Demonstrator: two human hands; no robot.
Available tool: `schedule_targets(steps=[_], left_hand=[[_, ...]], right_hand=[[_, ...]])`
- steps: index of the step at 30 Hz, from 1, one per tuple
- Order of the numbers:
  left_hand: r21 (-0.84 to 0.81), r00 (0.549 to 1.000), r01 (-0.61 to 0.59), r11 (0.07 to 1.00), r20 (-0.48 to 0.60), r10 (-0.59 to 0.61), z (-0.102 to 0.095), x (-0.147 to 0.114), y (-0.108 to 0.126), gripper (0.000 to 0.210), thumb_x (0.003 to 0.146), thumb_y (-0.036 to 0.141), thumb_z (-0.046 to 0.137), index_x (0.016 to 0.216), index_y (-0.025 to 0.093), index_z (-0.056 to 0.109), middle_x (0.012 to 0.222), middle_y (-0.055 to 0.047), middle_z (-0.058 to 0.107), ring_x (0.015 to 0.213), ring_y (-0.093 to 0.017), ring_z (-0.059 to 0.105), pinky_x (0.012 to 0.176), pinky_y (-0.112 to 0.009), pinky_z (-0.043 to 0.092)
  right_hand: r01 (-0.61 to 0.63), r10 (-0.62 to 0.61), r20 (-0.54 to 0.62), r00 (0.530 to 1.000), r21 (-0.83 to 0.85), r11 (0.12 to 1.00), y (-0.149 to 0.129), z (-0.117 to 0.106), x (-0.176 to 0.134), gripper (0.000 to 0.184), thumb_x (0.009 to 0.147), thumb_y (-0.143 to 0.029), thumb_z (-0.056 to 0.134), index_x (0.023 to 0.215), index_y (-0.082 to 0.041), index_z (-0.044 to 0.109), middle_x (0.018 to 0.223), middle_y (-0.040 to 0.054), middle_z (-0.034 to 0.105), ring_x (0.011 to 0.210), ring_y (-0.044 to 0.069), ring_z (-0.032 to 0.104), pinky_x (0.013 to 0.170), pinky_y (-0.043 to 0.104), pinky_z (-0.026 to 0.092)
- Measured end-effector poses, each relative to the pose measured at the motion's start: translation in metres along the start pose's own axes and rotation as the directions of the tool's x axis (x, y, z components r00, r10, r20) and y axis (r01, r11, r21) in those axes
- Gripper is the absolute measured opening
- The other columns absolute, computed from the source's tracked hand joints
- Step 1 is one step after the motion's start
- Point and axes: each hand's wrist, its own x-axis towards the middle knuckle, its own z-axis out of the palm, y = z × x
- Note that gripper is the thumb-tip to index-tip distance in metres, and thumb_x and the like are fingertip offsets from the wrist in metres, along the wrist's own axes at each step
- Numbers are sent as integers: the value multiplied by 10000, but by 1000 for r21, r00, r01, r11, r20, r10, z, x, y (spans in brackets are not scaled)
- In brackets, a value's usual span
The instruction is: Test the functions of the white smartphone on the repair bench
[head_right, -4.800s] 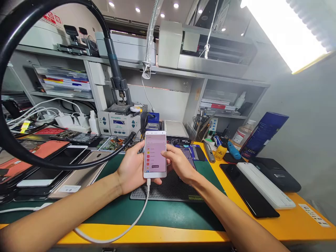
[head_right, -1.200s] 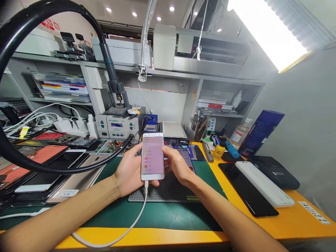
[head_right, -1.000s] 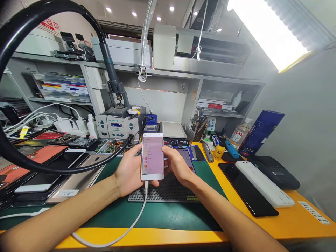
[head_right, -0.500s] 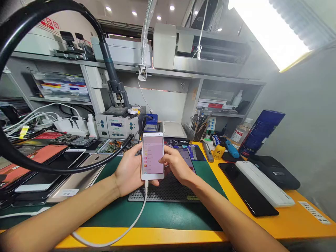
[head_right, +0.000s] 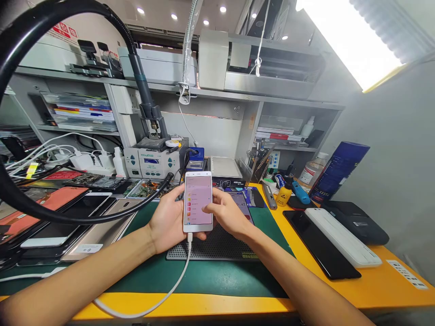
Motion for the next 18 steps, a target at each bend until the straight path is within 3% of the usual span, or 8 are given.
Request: schedule_targets(steps=[8,15,18], left_hand=[[-28,1000,1,1000,20,-1,0,0,0,609,997,572,355,1296,122,637,1013,-201,728,847,-354,726,521,-486,618],[-26,999,3,1000,35,-2,-2,1,0,636,997,584,340,1301,110,635,1031,-211,722,836,-349,724,527,-482,618],[-14,1000,-1,1000,12,1,-1,1,1,604,996,567,355,1283,122,646,982,-181,723,809,-342,722,517,-477,615]], right_hand=[[-17,19,-35,999,56,998,5,-1,2,330,811,-368,633,1084,-185,664,849,26,663,680,166,619,509,244,462],[-15,17,-35,999,49,999,5,-1,2,322,815,-357,616,1085,-187,662,829,18,652,648,158,598,495,243,431],[3,-3,-4,1000,13,1000,1,-1,1,359,740,-252,622,1090,-180,663,829,10,656,661,151,581,516,242,419]])
